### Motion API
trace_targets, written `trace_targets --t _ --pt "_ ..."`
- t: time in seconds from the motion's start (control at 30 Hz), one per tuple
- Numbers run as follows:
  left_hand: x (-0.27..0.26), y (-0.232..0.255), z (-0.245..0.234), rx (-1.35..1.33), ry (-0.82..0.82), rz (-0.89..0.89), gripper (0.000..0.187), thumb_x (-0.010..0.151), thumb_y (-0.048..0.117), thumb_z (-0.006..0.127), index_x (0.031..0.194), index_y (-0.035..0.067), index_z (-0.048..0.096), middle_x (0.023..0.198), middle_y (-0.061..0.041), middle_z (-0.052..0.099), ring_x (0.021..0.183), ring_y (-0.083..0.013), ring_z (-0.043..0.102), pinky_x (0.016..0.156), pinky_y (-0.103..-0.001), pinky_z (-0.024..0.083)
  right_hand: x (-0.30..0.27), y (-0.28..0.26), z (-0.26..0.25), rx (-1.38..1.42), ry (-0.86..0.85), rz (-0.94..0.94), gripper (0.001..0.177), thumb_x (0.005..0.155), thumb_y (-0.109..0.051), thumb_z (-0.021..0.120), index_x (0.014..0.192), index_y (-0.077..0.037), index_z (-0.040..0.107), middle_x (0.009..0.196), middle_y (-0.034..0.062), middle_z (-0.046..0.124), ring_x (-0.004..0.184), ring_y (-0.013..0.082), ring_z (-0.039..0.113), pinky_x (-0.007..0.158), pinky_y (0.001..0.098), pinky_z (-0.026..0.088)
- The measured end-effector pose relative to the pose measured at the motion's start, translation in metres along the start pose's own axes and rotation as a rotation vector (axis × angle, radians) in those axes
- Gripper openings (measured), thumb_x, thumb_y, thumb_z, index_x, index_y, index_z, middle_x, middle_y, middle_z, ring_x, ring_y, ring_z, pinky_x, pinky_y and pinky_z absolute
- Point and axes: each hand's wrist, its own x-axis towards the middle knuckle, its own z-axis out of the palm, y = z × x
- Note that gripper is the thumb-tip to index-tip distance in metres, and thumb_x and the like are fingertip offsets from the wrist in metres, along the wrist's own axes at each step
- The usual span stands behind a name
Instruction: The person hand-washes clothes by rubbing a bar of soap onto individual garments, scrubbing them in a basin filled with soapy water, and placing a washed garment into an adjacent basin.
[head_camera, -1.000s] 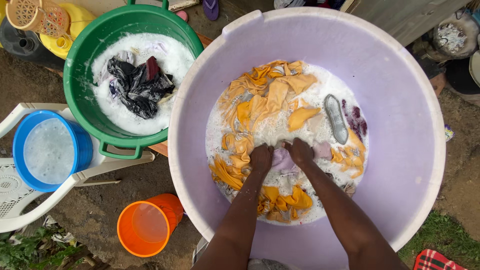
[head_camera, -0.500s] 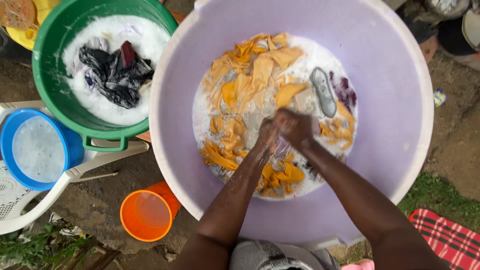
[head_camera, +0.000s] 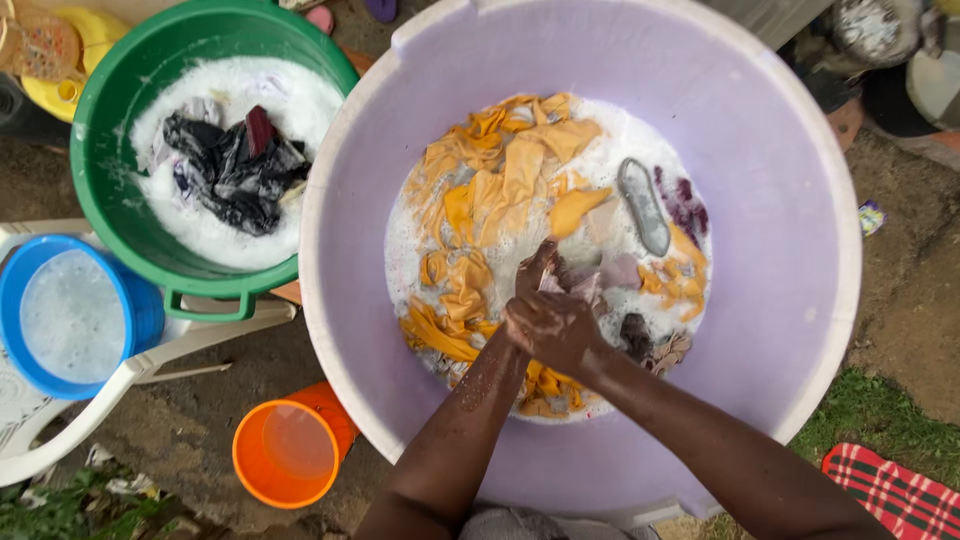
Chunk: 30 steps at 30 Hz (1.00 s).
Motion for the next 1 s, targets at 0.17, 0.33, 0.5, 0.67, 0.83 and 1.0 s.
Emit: trace_targets --t 0.17,0.33,0.5,0.67,0.83,1.0 --pt "0.010 0.014 0.001 0.018 -0.013 -0.011 0.038 0.103 0.039 0.057 0.108 0.003 0.066 0.098 -0.012 0.070 0.087 -0.0232 0.065 0.079 -0.042 0.055 0.031 0.100 -0.018 0.424 -0.326 0.728 0.036 0.115 -0.031 0.058 0.095 -0.003 0.068 0.073 0.0197 0.059 0.058 0.0264 0.047 0.061 0.0482 0.049" --pt "0.021 0.037 -0.021 0.039 0.166 0.194 0.035 0.103 0.036 0.058 0.107 0.003 0.067 0.098 -0.012 0.070 0.087 -0.0231 0.064 0.079 -0.042 0.055 0.032 0.105 -0.017 1.006 -0.520 1.054 0.078 0.081 -0.060 0.073 0.133 -0.004 0.056 0.152 0.0163 0.051 0.139 0.0297 0.047 0.111 0.0586 0.035" --pt "0.015 0.065 -0.036 0.914 0.837 0.815 0.033 0.103 0.033 0.059 0.106 0.002 0.067 0.098 -0.013 0.070 0.087 -0.0231 0.063 0.079 -0.042 0.054 -0.011 0.060 0.058 0.536 -0.831 0.851 0.087 0.076 -0.047 0.077 0.145 -0.010 0.041 0.149 0.0211 0.056 0.131 0.0345 0.056 0.102 0.0569 0.046" --pt "-0.025 0.062 -0.007 1.074 0.738 0.179 0.054 0.106 0.048 0.046 0.104 0.002 0.075 0.085 -0.012 0.069 0.079 -0.0273 0.067 0.068 -0.040 0.052 -0.010 0.055 0.094 0.081 -0.717 0.823 0.061 0.094 -0.030 0.071 0.146 -0.006 0.050 0.147 0.0181 0.060 0.117 0.0303 0.063 0.088 0.0465 0.055" --pt "-0.046 0.074 0.009 0.601 0.239 0.190 0.053 0.105 0.048 0.049 0.105 0.001 0.074 0.087 -0.014 0.069 0.080 -0.0287 0.066 0.068 -0.041 0.052 -0.054 -0.019 -0.001 0.178 -0.254 0.150 0.060 0.073 -0.011 0.085 0.128 -0.004 0.064 0.136 0.0231 0.062 0.125 0.0424 0.058 0.101 0.0536 0.051" --pt "-0.051 0.063 0.009 0.504 0.160 0.086 0.053 0.104 0.048 0.051 0.106 0.000 0.074 0.089 -0.016 0.068 0.081 -0.0302 0.065 0.069 -0.042 0.051 -0.042 -0.030 -0.066 0.462 -0.922 0.468 0.054 0.077 -0.035 0.089 0.121 -0.017 0.063 0.129 0.0051 0.067 0.115 0.0237 0.068 0.097 0.0372 0.062"
